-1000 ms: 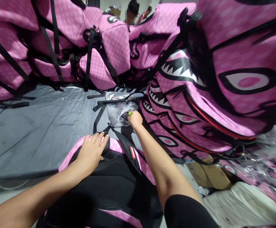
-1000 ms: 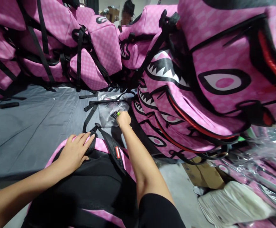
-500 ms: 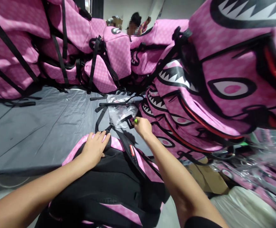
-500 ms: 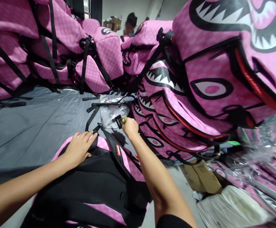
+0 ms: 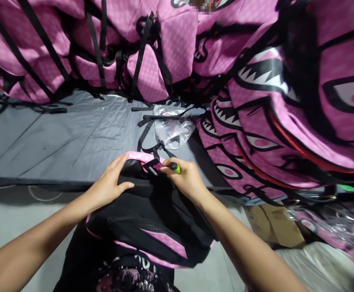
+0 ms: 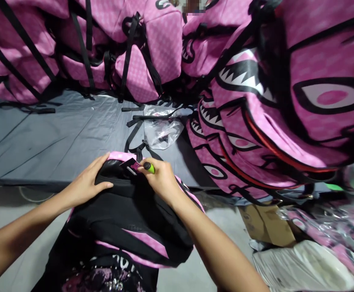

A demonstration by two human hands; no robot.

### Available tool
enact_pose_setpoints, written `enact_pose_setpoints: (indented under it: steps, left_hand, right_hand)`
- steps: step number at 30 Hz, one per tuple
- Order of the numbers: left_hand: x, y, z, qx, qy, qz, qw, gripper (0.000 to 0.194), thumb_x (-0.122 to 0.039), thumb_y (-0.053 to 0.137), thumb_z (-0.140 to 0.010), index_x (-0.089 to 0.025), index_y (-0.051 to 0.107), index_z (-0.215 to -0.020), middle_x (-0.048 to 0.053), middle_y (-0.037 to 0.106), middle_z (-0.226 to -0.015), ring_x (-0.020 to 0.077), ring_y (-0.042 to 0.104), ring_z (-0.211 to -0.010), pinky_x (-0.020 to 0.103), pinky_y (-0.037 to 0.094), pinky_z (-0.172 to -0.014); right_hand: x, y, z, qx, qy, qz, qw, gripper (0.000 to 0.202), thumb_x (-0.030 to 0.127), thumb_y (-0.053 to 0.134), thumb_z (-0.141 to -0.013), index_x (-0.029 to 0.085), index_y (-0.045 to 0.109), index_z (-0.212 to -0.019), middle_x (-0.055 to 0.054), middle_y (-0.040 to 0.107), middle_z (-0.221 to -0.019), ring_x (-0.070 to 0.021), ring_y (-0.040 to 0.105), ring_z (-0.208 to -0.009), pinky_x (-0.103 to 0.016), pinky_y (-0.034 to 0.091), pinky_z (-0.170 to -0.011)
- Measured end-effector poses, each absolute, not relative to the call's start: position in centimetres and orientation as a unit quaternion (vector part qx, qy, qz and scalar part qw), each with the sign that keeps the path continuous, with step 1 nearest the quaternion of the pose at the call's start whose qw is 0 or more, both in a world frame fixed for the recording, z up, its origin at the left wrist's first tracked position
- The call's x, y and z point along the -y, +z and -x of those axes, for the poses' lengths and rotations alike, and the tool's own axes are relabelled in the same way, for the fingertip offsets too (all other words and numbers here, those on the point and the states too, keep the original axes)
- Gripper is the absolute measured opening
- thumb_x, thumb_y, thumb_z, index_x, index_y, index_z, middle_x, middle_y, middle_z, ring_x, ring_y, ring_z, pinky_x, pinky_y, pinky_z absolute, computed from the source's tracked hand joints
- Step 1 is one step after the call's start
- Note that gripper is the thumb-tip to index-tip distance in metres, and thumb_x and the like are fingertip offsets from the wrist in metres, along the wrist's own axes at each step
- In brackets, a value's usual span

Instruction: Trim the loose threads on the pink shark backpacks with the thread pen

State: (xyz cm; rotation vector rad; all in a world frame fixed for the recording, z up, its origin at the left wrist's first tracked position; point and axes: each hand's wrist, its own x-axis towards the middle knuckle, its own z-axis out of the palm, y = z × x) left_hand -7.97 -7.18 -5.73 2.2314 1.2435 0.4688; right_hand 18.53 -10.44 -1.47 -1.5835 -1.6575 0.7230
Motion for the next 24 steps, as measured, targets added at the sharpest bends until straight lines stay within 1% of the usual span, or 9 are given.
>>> enact_pose_setpoints:
  steps: [2, 4, 6, 9, 12, 16, 18, 21, 24]
  left_hand:
    - [8.2, -6.5, 8.5, -0.444, 0.183, -0.842, 0.248, 0.089, -0.030, 0.064, -0.092, -0.026, 0.009, -0.163, 0.008, 0.017, -0.168, 0.0198, 0.019, -0.156, 0.039, 0.024, -0.127]
    - [9.2, -7.3, 9.1, -0.436, 0.190, -0.853, 0.216, 0.089, -0.028, 0.061, -0.095, -0.029, 0.003, -0.163, 0.009, 0.012, -0.169, 0.0222, 0.015, -0.156, 0.043, 0.026, -0.126]
    - [10.0, -8.3, 9.6, -0.436, 0.203, -0.857, 0.184, 0.089, -0.028, 0.059, -0.096, -0.030, -0.001, -0.162, 0.012, 0.014, -0.168, 0.0248, 0.020, -0.155, 0.047, 0.031, -0.123]
    - [10.7, -9.5, 10.1, -0.427, 0.237, -0.862, 0.135, 0.088, -0.023, 0.057, -0.096, -0.028, -0.001, -0.162, 0.015, 0.021, -0.166, 0.0259, 0.025, -0.154, 0.048, 0.035, -0.122]
    - [10.9, -10.3, 10.3, -0.402, 0.262, -0.872, 0.097, 0.081, -0.017, 0.054, -0.097, -0.023, 0.007, -0.162, 0.017, 0.024, -0.164, 0.0250, 0.026, -0.153, 0.045, 0.036, -0.122]
    - [10.9, -10.5, 10.2, -0.392, 0.280, -0.873, 0.075, 0.057, -0.014, 0.056, -0.096, -0.020, 0.035, -0.148, 0.019, 0.027, -0.161, 0.0286, 0.033, -0.150, 0.047, 0.042, -0.118]
    - [10.9, -10.6, 10.1, -0.398, 0.295, -0.865, 0.081, 0.045, -0.012, 0.058, -0.094, -0.021, 0.044, -0.136, 0.018, 0.030, -0.159, 0.0290, 0.037, -0.147, 0.047, 0.045, -0.116]
    - [10.9, -10.8, 10.0, -0.402, 0.313, -0.854, 0.104, 0.035, -0.009, 0.058, -0.093, -0.023, 0.048, -0.124, 0.015, 0.032, -0.156, 0.0278, 0.040, -0.144, 0.048, 0.048, -0.113]
    - [10.9, -11.1, 10.3, -0.389, 0.318, -0.856, 0.118, 0.035, -0.010, 0.059, -0.093, -0.024, 0.047, -0.124, 0.015, 0.030, -0.155, 0.0269, 0.039, -0.144, 0.047, 0.049, -0.111]
  right_hand:
    - [10.5, -1.8, -17.6, 0.680, 0.280, 0.595, 0.324, 0.015, 0.029, 0.062, -0.086, 0.017, 0.070, -0.081, 0.000, 0.067, -0.072, -0.0143, 0.058, -0.064, -0.025, 0.040, -0.063]
    - [10.6, -2.1, -17.0, 0.716, 0.261, 0.579, 0.289, 0.013, 0.019, 0.058, -0.088, 0.017, 0.070, -0.083, -0.001, 0.070, -0.078, -0.0153, 0.062, -0.070, -0.025, 0.041, -0.067]
    - [10.6, -2.3, -16.6, 0.741, 0.234, 0.571, 0.265, 0.016, 0.009, 0.056, -0.086, 0.018, 0.070, -0.087, -0.002, 0.073, -0.085, -0.0166, 0.066, -0.077, -0.026, 0.043, -0.071]
    - [10.2, -2.5, -16.1, 0.759, 0.192, 0.572, 0.246, 0.031, -0.001, 0.055, -0.078, 0.018, 0.072, -0.095, -0.003, 0.075, -0.093, -0.0181, 0.069, -0.084, -0.026, 0.045, -0.075]
    - [9.4, -2.2, -15.8, 0.780, 0.168, 0.555, 0.237, 0.035, -0.004, 0.054, -0.075, 0.018, 0.072, -0.094, -0.003, 0.075, -0.094, -0.0183, 0.070, -0.086, -0.025, 0.045, -0.075]
    - [8.4, -1.4, -15.6, 0.789, 0.152, 0.557, 0.211, 0.029, 0.000, 0.055, -0.078, 0.017, 0.072, -0.094, -0.004, 0.075, -0.092, -0.0181, 0.069, -0.083, -0.025, 0.044, -0.072]
    - [8.1, -1.3, -15.3, 0.799, 0.156, 0.566, 0.129, 0.031, 0.000, 0.057, -0.076, 0.018, 0.074, -0.094, -0.004, 0.075, -0.091, -0.0200, 0.069, -0.084, -0.026, 0.042, -0.070]
    - [8.1, -1.7, -14.4, 0.816, 0.207, 0.540, -0.019, 0.031, 0.000, 0.059, -0.074, 0.020, 0.075, -0.092, -0.004, 0.075, -0.087, -0.0220, 0.069, -0.084, -0.028, 0.037, -0.066]
    - [8.3, -2.2, -13.4, 0.817, 0.223, 0.529, -0.062, 0.027, 0.002, 0.057, -0.078, 0.020, 0.072, -0.091, -0.003, 0.073, -0.082, -0.0200, 0.067, -0.079, -0.028, 0.032, -0.062]
